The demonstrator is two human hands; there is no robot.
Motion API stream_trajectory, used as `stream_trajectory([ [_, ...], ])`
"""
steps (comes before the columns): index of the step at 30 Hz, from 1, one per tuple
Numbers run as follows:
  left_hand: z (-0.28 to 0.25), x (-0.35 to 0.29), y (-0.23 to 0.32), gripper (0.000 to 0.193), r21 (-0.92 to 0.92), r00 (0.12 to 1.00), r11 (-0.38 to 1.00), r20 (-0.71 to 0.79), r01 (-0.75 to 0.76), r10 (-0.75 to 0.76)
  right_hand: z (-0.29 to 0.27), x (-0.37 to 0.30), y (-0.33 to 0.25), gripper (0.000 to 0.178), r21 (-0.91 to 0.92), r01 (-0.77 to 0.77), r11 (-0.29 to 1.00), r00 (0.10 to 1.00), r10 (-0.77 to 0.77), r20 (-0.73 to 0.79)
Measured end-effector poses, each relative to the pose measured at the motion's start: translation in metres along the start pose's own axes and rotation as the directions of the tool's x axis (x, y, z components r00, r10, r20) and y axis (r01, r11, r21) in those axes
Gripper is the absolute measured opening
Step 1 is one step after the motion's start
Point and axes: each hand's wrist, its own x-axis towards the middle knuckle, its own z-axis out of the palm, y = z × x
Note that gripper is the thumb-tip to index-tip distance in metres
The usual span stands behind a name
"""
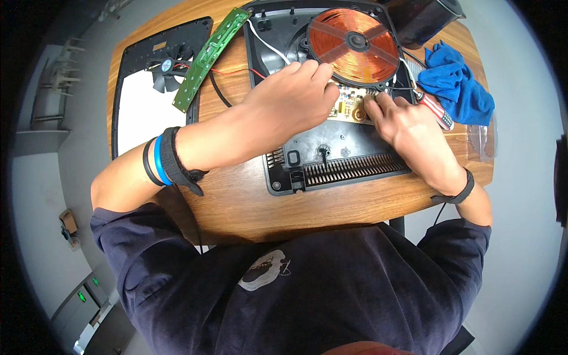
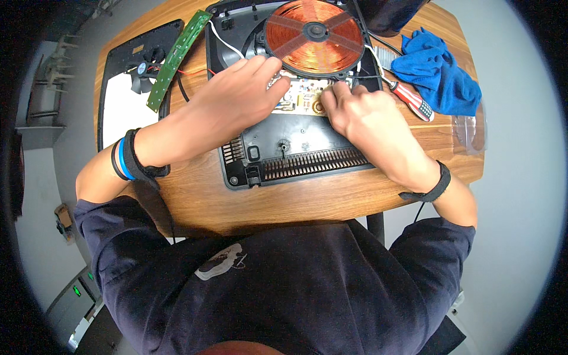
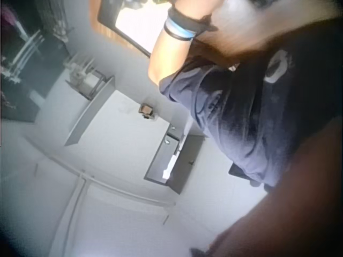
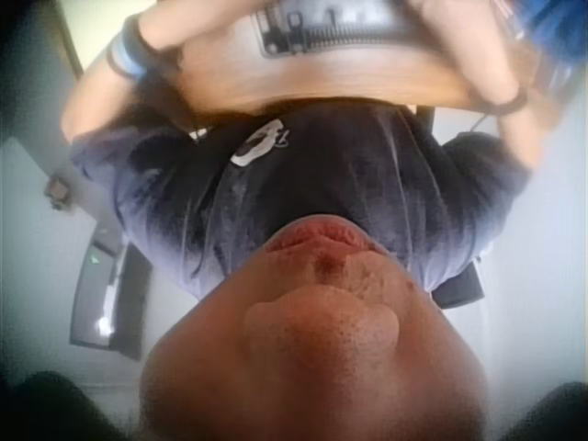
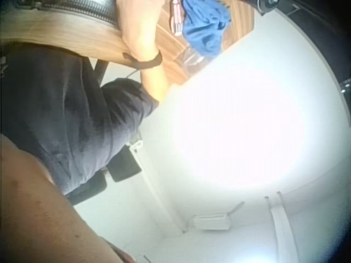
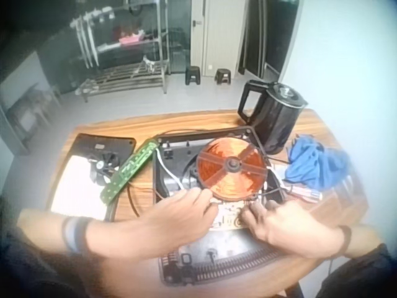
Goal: The person assembles an electronic device on a wooden table. They wipe a circuit board with a blue cloth, position a copper coil, connect wires, and use a screwdriver to secure components inside a black plastic housing.
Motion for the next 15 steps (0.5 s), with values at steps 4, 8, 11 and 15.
stream_trajectory([
  [4, 0.001, -0.003, 0.001, 0.038, -0.038, 1.0, 0.999, 0.003, -0.01, 0.01, -0.006, 0.0, 0.002, 0.027, 0.019, 0.018, 1.0, 1.0, -0.018, 0.022],
  [8, -0.008, -0.011, -0.006, 0.038, -0.276, 0.999, 0.961, 0.007, -0.032, 0.035, -0.02, -0.003, 0.018, 0.023, 0.091, 0.092, 0.992, 0.992, -0.084, -0.089],
  [11, -0.013, -0.016, -0.014, 0.037, -0.371, 0.997, 0.926, -0.065, -0.063, 0.041, -0.036, -0.003, 0.031, 0.027, 0.204, 0.142, 0.969, 0.984, -0.115, -0.137],
  [15, -0.025, -0.019, -0.02, 0.037, -0.498, 0.997, 0.866, 0.077, 0.043, -0.006, -0.037, -0.003, 0.047, 0.028, 0.339, 0.191, 0.921, 0.977, -0.143, -0.161],
])
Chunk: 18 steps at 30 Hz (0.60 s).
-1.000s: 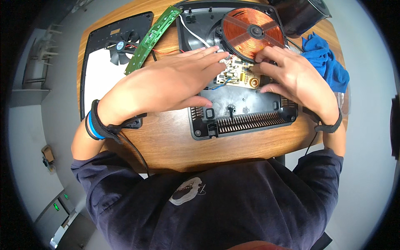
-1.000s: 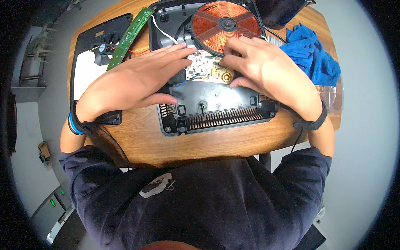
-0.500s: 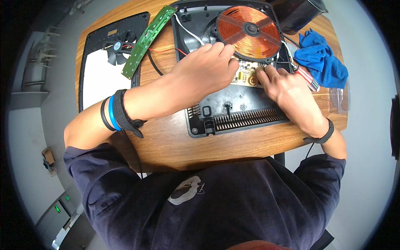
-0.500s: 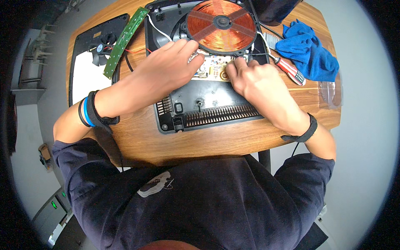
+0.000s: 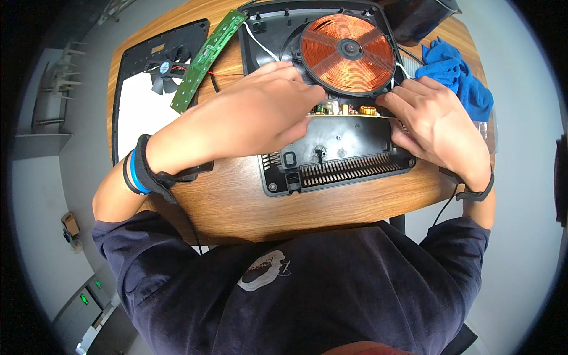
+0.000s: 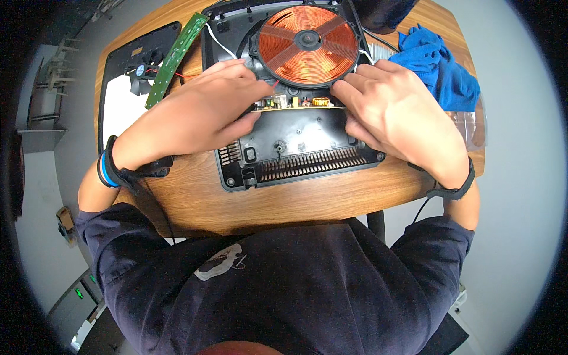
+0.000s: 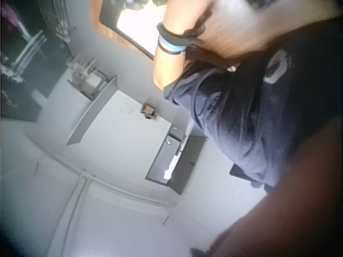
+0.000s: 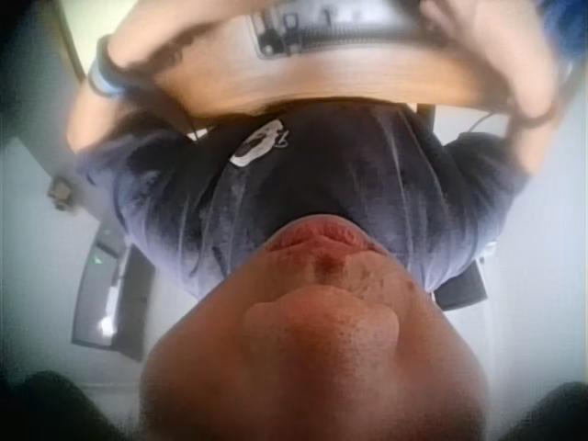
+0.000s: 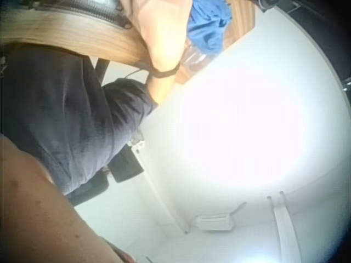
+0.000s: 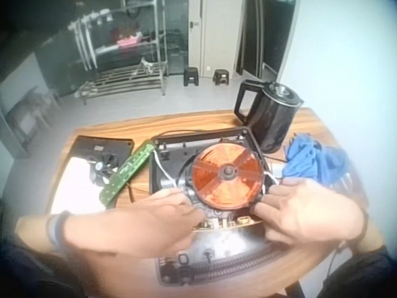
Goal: The person assembles an electronic device on a wooden table. They wipe a circuit board with a blue cloth, position a copper coil, connect wires, and use a screwdriver to secure components inside a black plastic housing.
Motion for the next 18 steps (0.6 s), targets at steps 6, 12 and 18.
stream_trajectory([
  [6, -0.012, 0.005, -0.011, 0.031, -0.232, 0.974, 0.956, 0.179, 0.181, -0.141, -0.001, 0.0, 0.018, 0.031, 0.177, -0.022, 0.984, 0.997, 0.008, 0.076],
  [12, -0.021, 0.009, -0.02, 0.033, -0.184, 0.934, 0.961, 0.329, 0.208, -0.139, 0.002, 0.006, 0.026, 0.032, 0.354, -0.094, 0.93, 0.987, 0.039, 0.157],
  [18, -0.015, 0.004, -0.024, 0.036, -0.21, 0.955, 0.969, 0.289, 0.128, -0.064, 0.02, 0.022, 0.046, 0.051, 0.361, -0.079, 0.929, 0.975, 0.147, -0.165],
])
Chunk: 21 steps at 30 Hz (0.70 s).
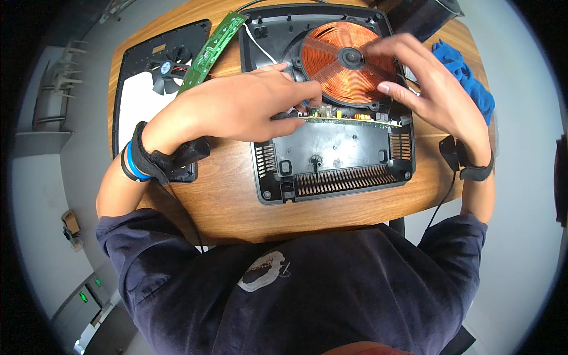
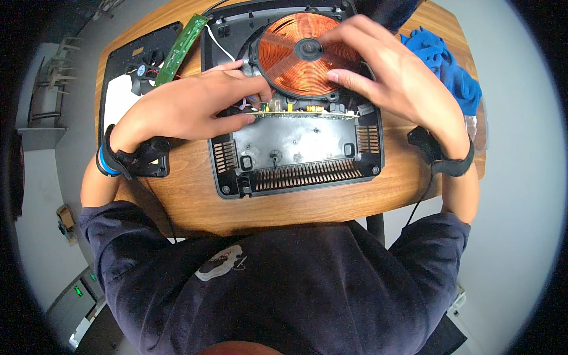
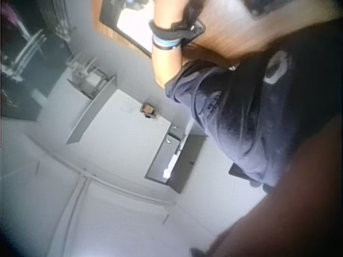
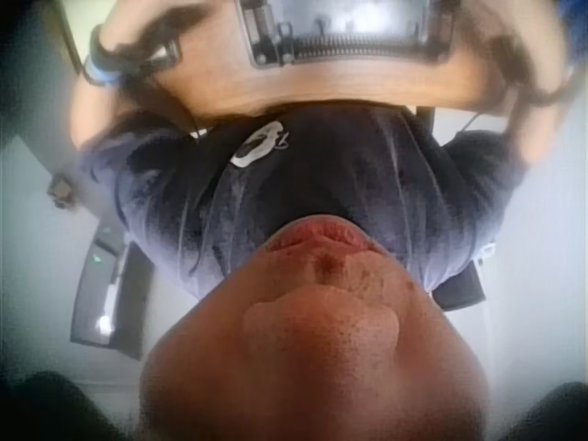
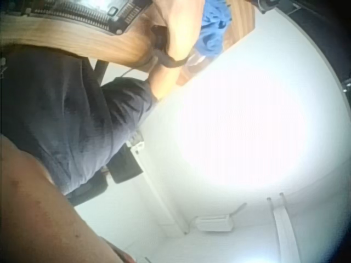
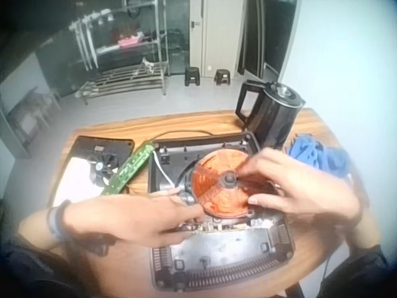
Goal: The person assembles an electronic device on a wooden table. They wipe a circuit board with a blue cloth, position a copper coil, connect wires, and use a screwdriver to secure components inside a black plastic housing.
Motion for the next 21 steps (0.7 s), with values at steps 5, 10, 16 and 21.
stream_trajectory([
  [5, 0.001, -0.001, 0.003, 0.038, 0.027, 1.0, 1.0, 0.007, -0.008, 0.008, 0.014, 0.008, 0.029, 0.092, -0.02, -0.098, 0.995, 0.995, 0.098, 0.02],
  [10, 0.003, -0.002, 0.006, 0.039, 0.079, 1.0, 0.997, -0.006, -0.023, 0.024, 0.021, 0.035, 0.041, 0.102, 0.018, -0.314, 0.949, 0.946, 0.312, 0.092],
  [16, 0.021, -0.01, -0.001, 0.043, 0.221, 0.976, 0.967, -0.144, -0.129, 0.163, 0.021, 0.045, 0.081, 0.093, 0.246, -0.302, 0.921, 0.949, 0.265, 0.173],
  [21, 0.02, -0.015, 0.004, 0.048, 0.251, 0.97, 0.958, -0.159, -0.142, 0.185, 0.006, 0.036, 0.051, 0.05, 0.359, -0.439, 0.824, 0.898, 0.386, 0.211],
])
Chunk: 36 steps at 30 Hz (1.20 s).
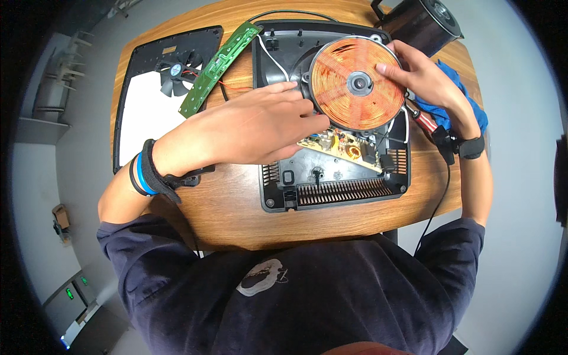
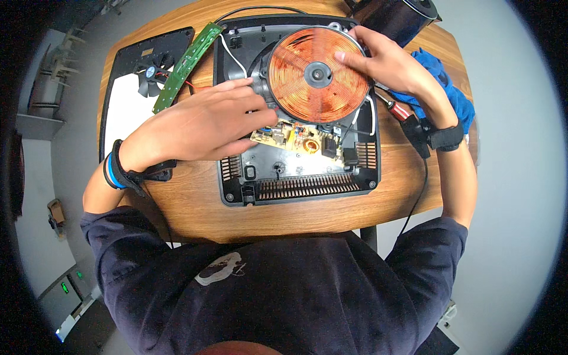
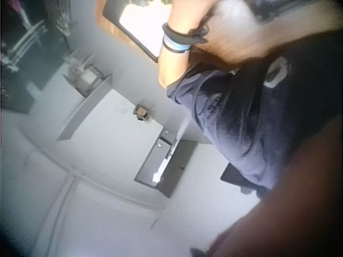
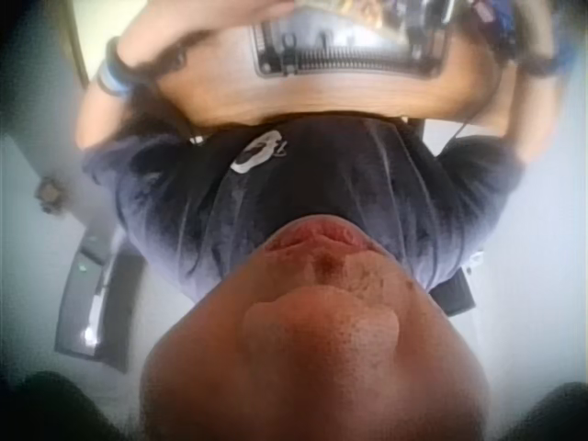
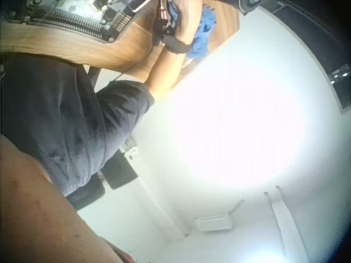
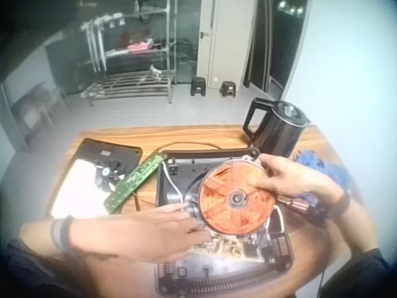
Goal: The person assembles an electronic device on a wooden table. They wipe a circuit board with a blue cloth, position a copper coil, connect wires, and use a screwdriver to secure components inside a black plastic housing.
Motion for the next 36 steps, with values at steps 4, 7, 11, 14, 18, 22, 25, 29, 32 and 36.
stream_trajectory([
  [4, -0.001, 0.001, -0.001, 0.05, 0.01, 0.999, 0.999, -0.019, -0.037, 0.037, -0.012, -0.01, 0.0, 0.038, 0.148, -0.053, 0.988, 0.998, 0.046, 0.052],
  [7, -0.001, -0.001, 0.002, 0.048, -0.006, 0.999, 0.999, -0.023, -0.032, 0.032, -0.006, -0.014, 0.01, 0.036, 0.24, -0.009, 0.971, 0.999, 0.017, -0.028],
  [11, -0.005, -0.006, 0.007, 0.049, 0.017, 0.999, 1.0, -0.044, -0.011, 0.011, -0.004, -0.022, 0.004, 0.033, 0.383, -0.039, 0.923, 0.995, 0.07, -0.068],
  [14, -0.006, -0.009, 0.008, 0.05, 0.023, 0.999, 1.0, -0.052, 0.002, 0.0, -0.003, -0.022, 0.006, 0.033, 0.419, -0.013, 0.908, 0.997, 0.042, -0.06],
  [18, -0.003, -0.014, 0.006, 0.05, -0.01, 0.999, 1.0, -0.04, -0.006, 0.006, -0.001, -0.021, 0.007, 0.034, 0.417, 0.025, 0.908, 0.998, 0.003, -0.068],
  [22, -0.007, -0.022, 0.001, 0.043, -0.064, 0.992, 0.997, -0.122, -0.035, 0.027, 0.001, -0.02, 0.012, 0.035, 0.396, 0.018, 0.918, 0.999, -0.003, -0.039],
  [25, -0.021, -0.031, 0.001, 0.039, 0.03, 0.974, 0.987, -0.169, 0.157, -0.149, 0.003, -0.017, 0.021, 0.035, 0.406, 0.027, 0.913, 0.999, -0.008, -0.049],
  [29, -0.022, -0.055, -0.036, 0.05, 0.094, 0.869, 0.933, -0.405, 0.349, -0.284, 0.011, -0.016, 0.014, 0.036, 0.45, -0.01, 0.893, 0.987, 0.082, -0.14],
  [32, -0.016, -0.076, -0.056, 0.071, 0.141, 0.767, 0.8, -0.418, 0.583, -0.486, 0.014, -0.008, 0.02, 0.034, 0.478, 0.002, 0.878, 0.983, 0.085, -0.16],
  [36, -0.012, -0.086, -0.075, 0.071, 0.125, 0.724, 0.724, -0.275, 0.679, -0.632, 0.016, 0.004, 0.029, 0.033, 0.42, -0.013, 0.907, 0.989, 0.074, -0.129],
])
